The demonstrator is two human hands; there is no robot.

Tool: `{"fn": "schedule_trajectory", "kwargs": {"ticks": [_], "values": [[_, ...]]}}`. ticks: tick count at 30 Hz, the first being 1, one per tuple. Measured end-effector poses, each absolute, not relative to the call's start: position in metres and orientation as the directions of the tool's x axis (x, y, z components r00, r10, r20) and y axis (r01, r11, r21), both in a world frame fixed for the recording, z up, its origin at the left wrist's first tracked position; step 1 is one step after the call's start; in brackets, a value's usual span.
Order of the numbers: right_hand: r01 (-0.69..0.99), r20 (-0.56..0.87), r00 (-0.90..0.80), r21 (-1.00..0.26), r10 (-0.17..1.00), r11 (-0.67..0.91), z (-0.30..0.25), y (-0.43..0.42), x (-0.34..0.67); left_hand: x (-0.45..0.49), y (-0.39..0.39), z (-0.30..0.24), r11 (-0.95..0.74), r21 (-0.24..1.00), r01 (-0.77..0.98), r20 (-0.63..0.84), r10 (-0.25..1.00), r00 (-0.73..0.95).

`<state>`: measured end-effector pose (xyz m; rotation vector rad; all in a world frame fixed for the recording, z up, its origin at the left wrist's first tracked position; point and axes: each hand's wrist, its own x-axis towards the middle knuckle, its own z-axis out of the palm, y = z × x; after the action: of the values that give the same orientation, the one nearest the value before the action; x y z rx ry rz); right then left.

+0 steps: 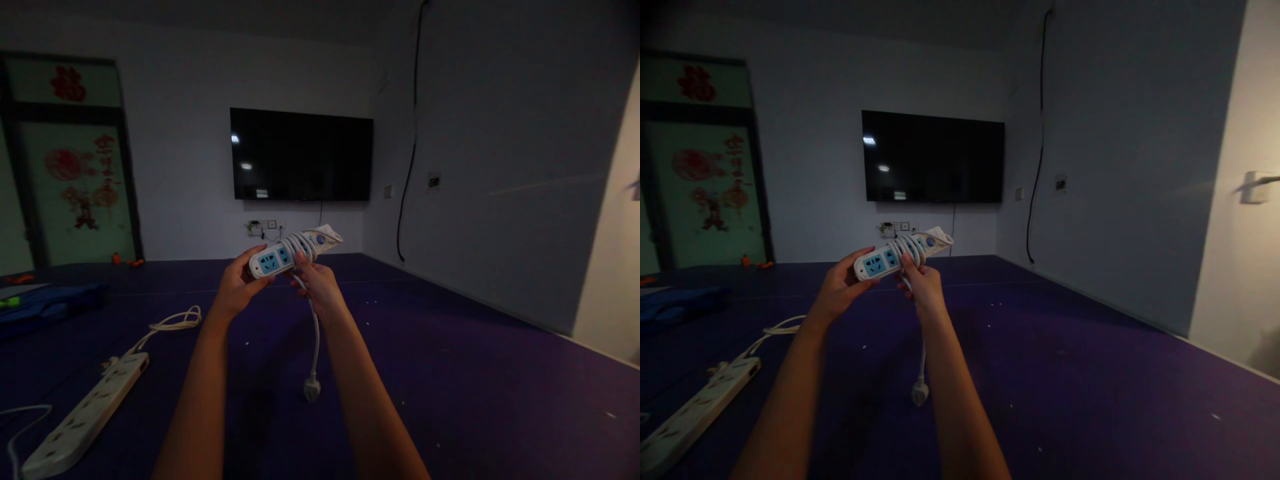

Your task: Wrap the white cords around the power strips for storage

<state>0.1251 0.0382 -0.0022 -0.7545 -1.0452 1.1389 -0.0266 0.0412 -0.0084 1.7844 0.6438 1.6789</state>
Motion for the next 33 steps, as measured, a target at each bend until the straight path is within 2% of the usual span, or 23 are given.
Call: {"fn": "schedule_trajectory", "kwargs": {"ticks": [10,15,23,28,31,33], "values": [[-0.391,0.213,0.113,-0.888,0.970,0.241,0.000,0.037,0.128,-0.019,0.050,-0.012,-0.853,0.507,0.124,0.834,0.522,0.180],[-0.395,0.257,0.086,-0.879,0.963,0.269,-0.001,0.038,0.128,-0.025,0.053,-0.013,-0.868,0.475,0.147,0.850,0.495,0.182],[-0.400,0.271,0.136,-0.865,0.953,0.303,-0.001,0.039,0.127,-0.023,0.044,-0.008,-0.864,0.454,0.217,0.852,0.493,0.178],[-0.424,0.301,0.137,-0.843,0.944,0.331,0.000,0.039,0.126,-0.020,0.039,-0.004,-0.827,0.534,0.179,0.819,0.558,0.136],[-0.426,0.345,0.139,-0.825,0.928,0.370,-0.001,0.040,0.127,-0.019,0.035,0.000,-0.747,0.662,0.067,0.746,0.665,0.043],[-0.424,0.384,0.132,-0.811,0.914,0.402,-0.001,0.040,0.127,-0.019,0.033,0.002,-0.646,0.763,-0.035,0.646,0.763,-0.022]]}}
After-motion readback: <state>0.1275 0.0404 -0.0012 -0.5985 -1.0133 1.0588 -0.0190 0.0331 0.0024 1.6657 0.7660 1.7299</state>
